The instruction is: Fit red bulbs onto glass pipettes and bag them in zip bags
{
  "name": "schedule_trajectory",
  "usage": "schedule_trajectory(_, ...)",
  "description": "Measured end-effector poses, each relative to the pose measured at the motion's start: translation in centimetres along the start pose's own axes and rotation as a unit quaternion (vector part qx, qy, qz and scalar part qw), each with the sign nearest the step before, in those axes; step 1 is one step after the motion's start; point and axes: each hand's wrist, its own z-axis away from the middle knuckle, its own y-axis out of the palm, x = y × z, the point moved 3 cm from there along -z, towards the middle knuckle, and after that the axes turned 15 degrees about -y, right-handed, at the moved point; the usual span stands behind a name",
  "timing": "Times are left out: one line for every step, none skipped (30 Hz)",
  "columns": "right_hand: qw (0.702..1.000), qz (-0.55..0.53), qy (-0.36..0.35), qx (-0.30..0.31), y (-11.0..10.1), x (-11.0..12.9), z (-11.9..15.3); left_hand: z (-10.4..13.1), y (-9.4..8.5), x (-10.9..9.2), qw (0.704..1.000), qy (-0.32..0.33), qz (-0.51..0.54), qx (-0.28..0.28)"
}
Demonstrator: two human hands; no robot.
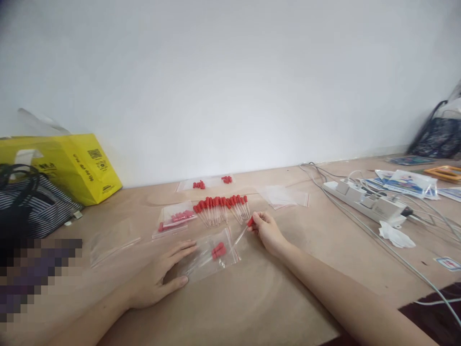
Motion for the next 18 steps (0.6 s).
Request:
schedule_trajectory(1.0,-0.01,0.008,0.009,0.4,0.0,0.4,0.0,-0.1,-0.1,1.0,0.002,-0.001,-0.003)
schedule_trajectory(0.999,-0.021,0.018,0.022,0.7,0.1,0.7,0.0,-0.1,-0.1,1.0,0.004,-0.002,-0.005)
schedule_trajectory(0.998,-0.029,0.03,0.039,1.1,0.2,1.1,0.0,-0.1,-0.1,1.0,0.004,-0.005,-0.005)
schedule_trajectory(0.997,-0.032,0.04,0.061,1.4,0.2,1.4,0.0,0.0,-0.1,1.0,0.004,-0.009,-0.005)
schedule_trajectory(0.995,-0.028,0.047,0.086,1.7,0.3,1.7,0.0,0.0,-0.1,1.0,0.002,-0.012,-0.003)
schedule_trajectory(0.992,-0.017,0.048,0.116,1.9,0.4,2.0,-0.1,0.1,-0.1,1.0,-0.001,-0.016,-0.001)
schedule_trajectory(0.988,0.0,0.043,0.148,2.1,0.4,2.3,-0.1,0.1,-0.1,1.0,-0.004,-0.019,0.002)
schedule_trajectory(0.983,0.017,0.034,0.177,2.2,0.5,2.4,-0.1,0.1,-0.1,1.0,-0.006,-0.021,0.004)
schedule_trajectory(0.978,0.034,0.022,0.203,2.3,0.5,2.5,-0.1,0.1,-0.1,1.0,-0.008,-0.022,0.006)
schedule_trajectory(0.973,0.05,0.012,0.225,2.4,0.5,2.6,-0.1,0.1,-0.1,1.0,-0.008,-0.022,0.007)
schedule_trajectory(0.968,0.064,0.005,0.243,2.5,0.5,2.7,-0.1,0.1,-0.1,1.0,-0.008,-0.021,0.007)
schedule_trajectory(0.963,0.078,0.0,0.259,2.5,0.4,2.7,-0.1,0.1,-0.1,1.0,-0.007,-0.02,0.004)
schedule_trajectory(0.957,0.092,-0.004,0.275,2.6,0.4,2.8,-0.1,0.1,-0.1,1.0,-0.006,-0.02,0.002)
schedule_trajectory(0.951,0.104,-0.009,0.292,2.7,0.3,2.8,-0.2,0.2,-0.1,1.0,-0.005,-0.02,0.001)
schedule_trajectory(0.944,0.114,-0.014,0.308,2.8,0.3,2.8,-0.2,0.2,0.0,1.0,-0.004,-0.02,-0.001)
schedule_trajectory(0.939,0.123,-0.018,0.321,3.0,0.2,2.8,-0.2,0.2,0.0,1.0,-0.004,-0.021,0.0)
schedule_trajectory(0.935,0.129,-0.021,0.329,3.1,0.2,2.8,-0.2,0.2,0.0,1.0,-0.004,-0.022,0.001)
schedule_trajectory(0.934,0.132,-0.022,0.332,3.2,0.1,2.8,-0.2,0.3,0.0,1.0,-0.004,-0.022,0.002)
